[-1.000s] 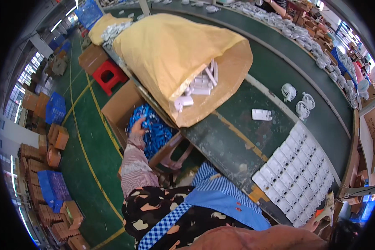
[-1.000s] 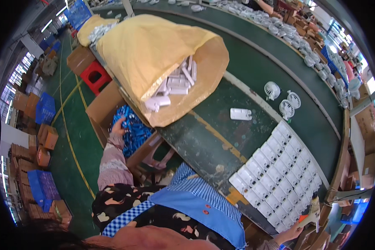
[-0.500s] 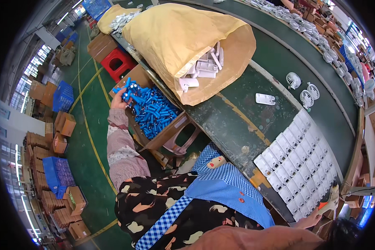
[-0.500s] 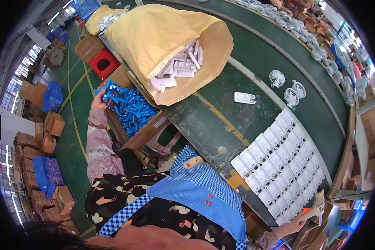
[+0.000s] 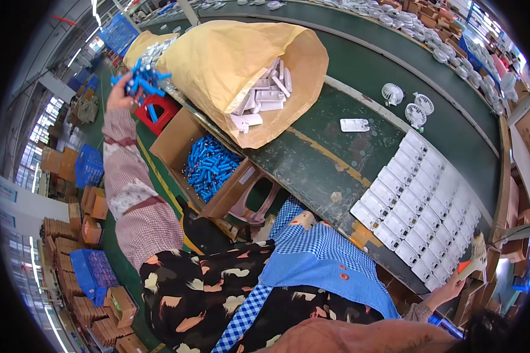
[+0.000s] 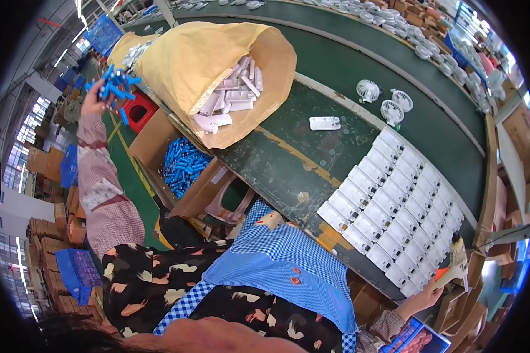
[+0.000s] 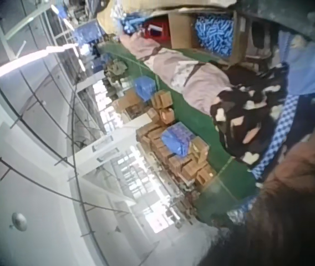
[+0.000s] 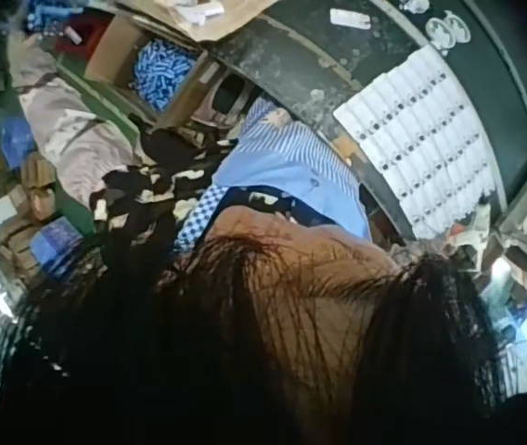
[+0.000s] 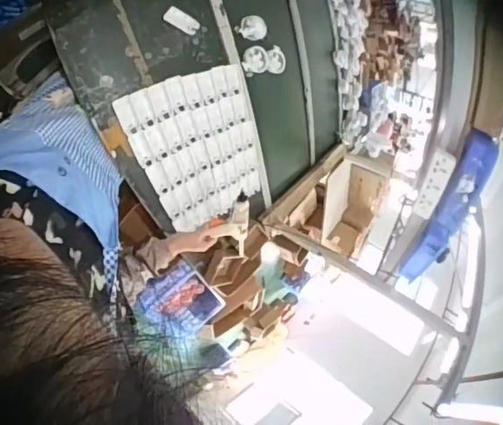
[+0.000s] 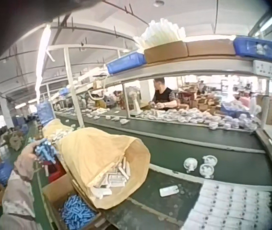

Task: Assembling white plastic housings onto a tray and using a hot glue gun to secure blue electronic components inside them.

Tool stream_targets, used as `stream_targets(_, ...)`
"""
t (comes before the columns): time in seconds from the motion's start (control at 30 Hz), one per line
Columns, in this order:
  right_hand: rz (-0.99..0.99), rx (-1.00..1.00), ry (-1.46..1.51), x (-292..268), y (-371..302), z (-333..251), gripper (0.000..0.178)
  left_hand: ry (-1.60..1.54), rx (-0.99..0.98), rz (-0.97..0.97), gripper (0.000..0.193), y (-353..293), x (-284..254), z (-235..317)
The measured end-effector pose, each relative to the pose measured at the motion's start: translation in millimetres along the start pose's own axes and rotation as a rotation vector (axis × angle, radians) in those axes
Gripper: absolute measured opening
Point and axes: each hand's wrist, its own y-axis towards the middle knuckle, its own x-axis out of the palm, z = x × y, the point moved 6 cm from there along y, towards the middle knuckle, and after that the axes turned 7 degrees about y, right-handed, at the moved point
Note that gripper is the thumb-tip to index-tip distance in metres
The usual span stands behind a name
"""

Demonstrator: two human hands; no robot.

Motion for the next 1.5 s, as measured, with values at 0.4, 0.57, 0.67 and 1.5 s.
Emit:
stream_targets(0.4,0.070,-0.028,0.055,-27.1,-0.8,5.8,0.024,0.149,-0.018,-0.698,0.023,-43.0,292.4,-33.8)
stream_targets(0.57,0.136,0.038,0.084,-49.3,-6.6,14.0,0.027,0.088,-0.384,-0.926,0.025,-77.6,360.6,-207.6)
stream_targets(0.67,0.136,0.041,0.080,-59.0,-7.8,21.0,0.029,0.110,-0.468,-0.914,0.028,-112.9,375.1,-297.7)
stream_targets(1.5,0.170,0.022,0.009,-41.6,-19.8,-6.6,0.024,1.075,0.448,-0.753,0.028,-102.6,395.6,-351.4)
